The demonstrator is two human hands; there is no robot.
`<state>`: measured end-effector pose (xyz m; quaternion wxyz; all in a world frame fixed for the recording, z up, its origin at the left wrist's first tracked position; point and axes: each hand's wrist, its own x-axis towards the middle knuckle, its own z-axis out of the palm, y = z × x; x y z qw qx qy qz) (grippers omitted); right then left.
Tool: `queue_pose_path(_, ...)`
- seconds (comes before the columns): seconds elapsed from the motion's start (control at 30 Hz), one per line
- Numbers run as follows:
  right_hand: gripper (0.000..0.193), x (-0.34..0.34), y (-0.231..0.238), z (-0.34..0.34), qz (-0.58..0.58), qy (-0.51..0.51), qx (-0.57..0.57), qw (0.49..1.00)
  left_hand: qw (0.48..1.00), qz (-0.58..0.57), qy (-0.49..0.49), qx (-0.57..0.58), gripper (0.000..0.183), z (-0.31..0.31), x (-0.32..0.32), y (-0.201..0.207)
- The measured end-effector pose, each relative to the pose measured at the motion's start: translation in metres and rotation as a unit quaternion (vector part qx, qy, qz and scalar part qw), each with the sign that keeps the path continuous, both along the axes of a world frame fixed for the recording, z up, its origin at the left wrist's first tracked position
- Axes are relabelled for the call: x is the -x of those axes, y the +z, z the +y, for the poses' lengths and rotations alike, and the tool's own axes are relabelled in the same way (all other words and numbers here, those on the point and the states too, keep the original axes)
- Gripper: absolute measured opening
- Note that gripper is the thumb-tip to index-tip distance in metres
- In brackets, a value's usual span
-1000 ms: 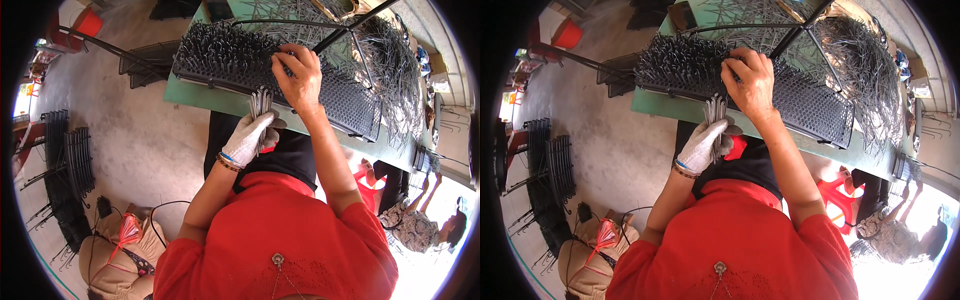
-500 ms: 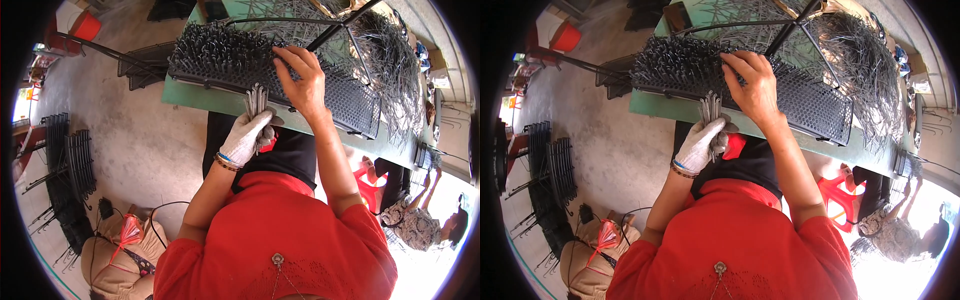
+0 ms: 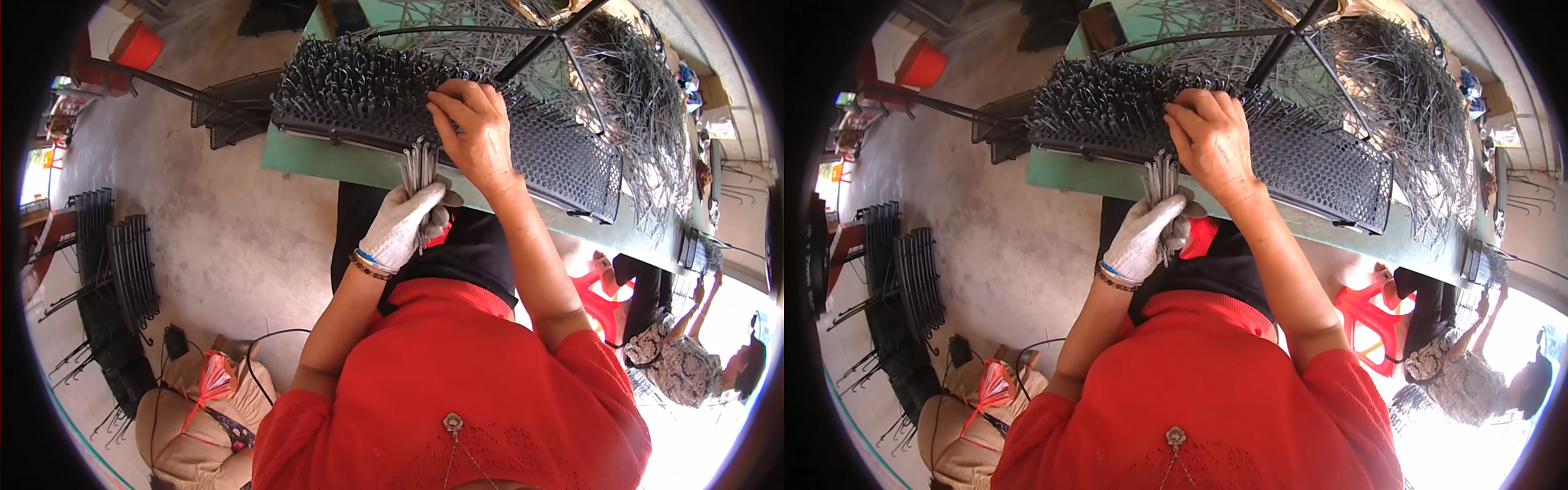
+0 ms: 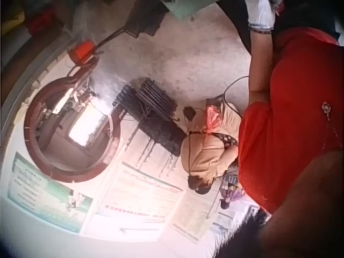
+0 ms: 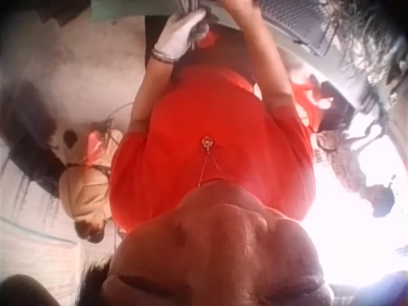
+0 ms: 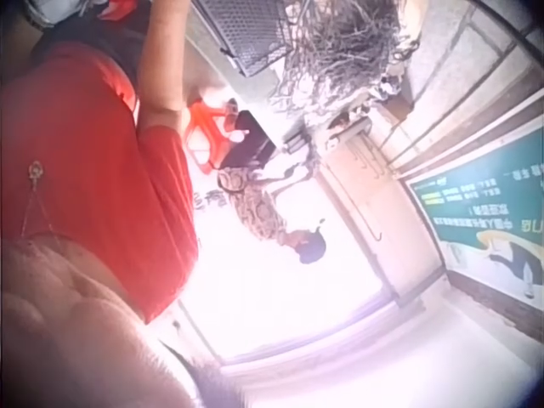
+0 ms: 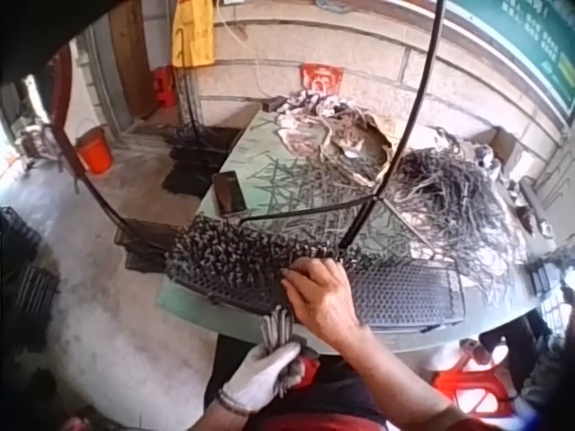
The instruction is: Manually inserting small metal pins into a perforated metal plate at a workbench.
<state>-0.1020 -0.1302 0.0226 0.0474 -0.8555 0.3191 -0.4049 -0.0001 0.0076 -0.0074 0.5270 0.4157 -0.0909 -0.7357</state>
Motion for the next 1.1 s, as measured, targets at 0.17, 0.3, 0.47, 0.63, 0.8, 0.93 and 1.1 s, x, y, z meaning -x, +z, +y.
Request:
queue_pose_path(0.17, 0.017, 0.004, 0.012, 0.002, -0.039, -0.006, 0.016, 0.999, 1.000, 0.011, -0.015, 0.013, 0.019, 0.001, -0.003, 0.002)
queue_pose_path(0.3, 0.019, 0.020, 0.023, 0.024, -0.012, -0.004, -0.267, 0.964, 0.998, 0.031, 0.023, 0.052, 0.022, 0.000, -0.001, 0.008)
queue_pose_path(0.47, 0.020, 0.027, 0.011, 0.029, -0.078, 0.023, -0.467, 0.881, 0.998, 0.005, 0.008, 0.054, 0.023, -0.002, 0.002, 0.014)
queue_pose_path(0.63, 0.020, 0.031, 0.018, 0.017, -0.161, 0.005, -0.531, 0.832, 0.999, -0.005, 0.035, 0.026, 0.023, -0.003, 0.004, 0.005)
queue_pose_path(0.8, 0.021, 0.025, 0.025, 0.003, -0.239, 0.000, -0.415, 0.878, 0.999, -0.005, 0.029, 0.018, 0.022, -0.001, 0.004, -0.005)
queue_pose_path(0.93, 0.019, 0.017, 0.025, -0.008, -0.206, 0.018, -0.287, 0.935, 1.000, -0.006, 0.023, -0.013, 0.020, -0.001, 0.007, 0.008)
queue_pose_path(1.1, 0.016, 0.010, 0.023, -0.011, -0.190, 0.024, -0.255, 0.948, 0.999, -0.010, 0.039, -0.029, 0.021, 0.000, 0.007, 0.006)
